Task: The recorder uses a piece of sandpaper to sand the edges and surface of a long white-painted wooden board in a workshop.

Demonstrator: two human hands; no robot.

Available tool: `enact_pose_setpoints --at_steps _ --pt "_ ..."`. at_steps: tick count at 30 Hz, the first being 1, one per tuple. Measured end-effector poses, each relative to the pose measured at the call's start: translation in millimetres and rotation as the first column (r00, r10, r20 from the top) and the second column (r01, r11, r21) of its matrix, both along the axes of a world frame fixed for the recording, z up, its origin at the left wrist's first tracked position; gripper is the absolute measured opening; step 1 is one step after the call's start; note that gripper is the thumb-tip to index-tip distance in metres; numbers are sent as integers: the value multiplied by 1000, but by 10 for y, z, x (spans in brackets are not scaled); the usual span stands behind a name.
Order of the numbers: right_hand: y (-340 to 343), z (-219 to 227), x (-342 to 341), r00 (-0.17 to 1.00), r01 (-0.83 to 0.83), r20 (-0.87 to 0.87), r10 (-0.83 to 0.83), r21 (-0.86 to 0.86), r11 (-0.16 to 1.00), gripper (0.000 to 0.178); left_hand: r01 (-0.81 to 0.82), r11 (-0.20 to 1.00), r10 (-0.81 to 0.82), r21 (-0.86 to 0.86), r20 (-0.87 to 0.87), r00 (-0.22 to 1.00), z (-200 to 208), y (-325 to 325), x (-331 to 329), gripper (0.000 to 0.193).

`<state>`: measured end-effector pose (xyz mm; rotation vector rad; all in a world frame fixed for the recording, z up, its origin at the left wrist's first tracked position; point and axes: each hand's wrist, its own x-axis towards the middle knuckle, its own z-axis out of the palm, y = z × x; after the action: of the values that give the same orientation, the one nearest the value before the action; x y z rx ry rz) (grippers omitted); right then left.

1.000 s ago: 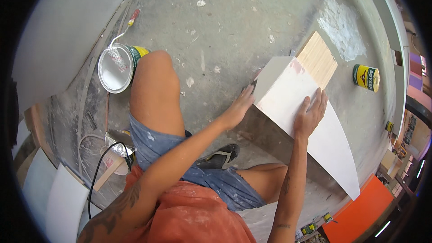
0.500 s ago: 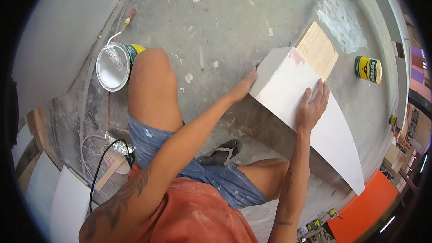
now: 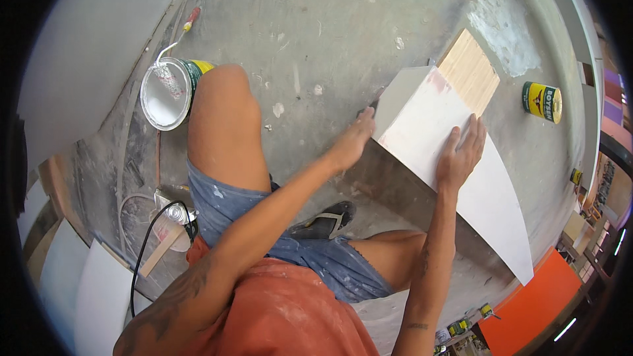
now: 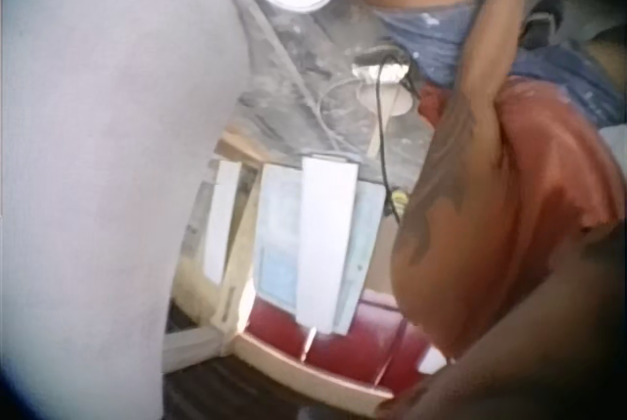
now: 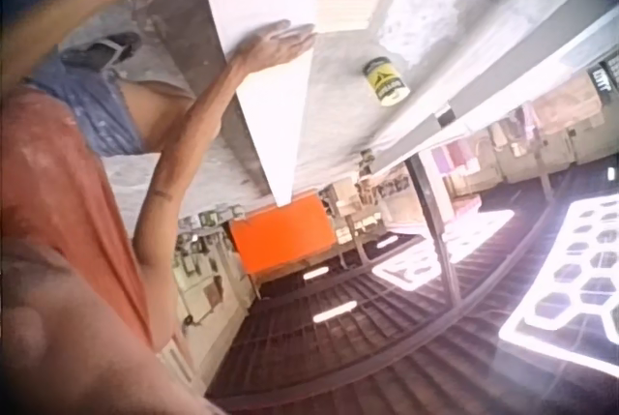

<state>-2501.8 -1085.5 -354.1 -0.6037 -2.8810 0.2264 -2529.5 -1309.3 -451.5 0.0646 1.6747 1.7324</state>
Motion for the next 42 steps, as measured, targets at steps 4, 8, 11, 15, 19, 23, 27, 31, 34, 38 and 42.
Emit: enact_pose_setpoints --at_steps 4,8,11,15,19,23,27,31,34,38,42 --pt "1 0 -6 999 -30 -30 30 0 1000 51 64 998 -68 -24 -363 929 547 -211 422 67" --pt "-9 3 2 1000 -3 -20 4 16 1000 50 36 999 -14 40 -452 892 428 -329 353 71" --pt "-11 -2 0 1000 1 -25 -1 11 1000 50 6 996 -32 -94 -279 960 223 -300 298 81" --pt "-9 -18 0 1000 -21 -22 21 -2 1000 50 -61 996 86 67 -477 875 183 -253 423 84" --pt "-2 -25 -2 998 -26 -54 26 9 1000 49 -216 976 207 -11 -236 949 230 -259 403 86" --pt "-5 -23 0 997 -38 -68 37 -7 999 49 -29 988 117 153 -608 785 230 -249 335 83" --pt "-8 -23 -17 997 -27 -66 28 14 1000 49 -172 985 156 -33 -278 948 151 -230 376 87" --pt "9 -24 -14 997 -43 -58 43 -4 999 49 -28 997 61 70 -534 843 65 -220 456 82" --pt "12 -17 -8 998 -36 -55 35 -14 999 49 -71 987 141 142 -575 806 83 -236 422 84" --pt "22 -29 4 996 -51 -75 51 8 999 48 -198 979 173 -44 -328 929 196 -242 364 83" --pt "9 -25 -10 998 -44 -55 43 -4 999 48 10 988 100 157 -671 735 256 -236 327 79"
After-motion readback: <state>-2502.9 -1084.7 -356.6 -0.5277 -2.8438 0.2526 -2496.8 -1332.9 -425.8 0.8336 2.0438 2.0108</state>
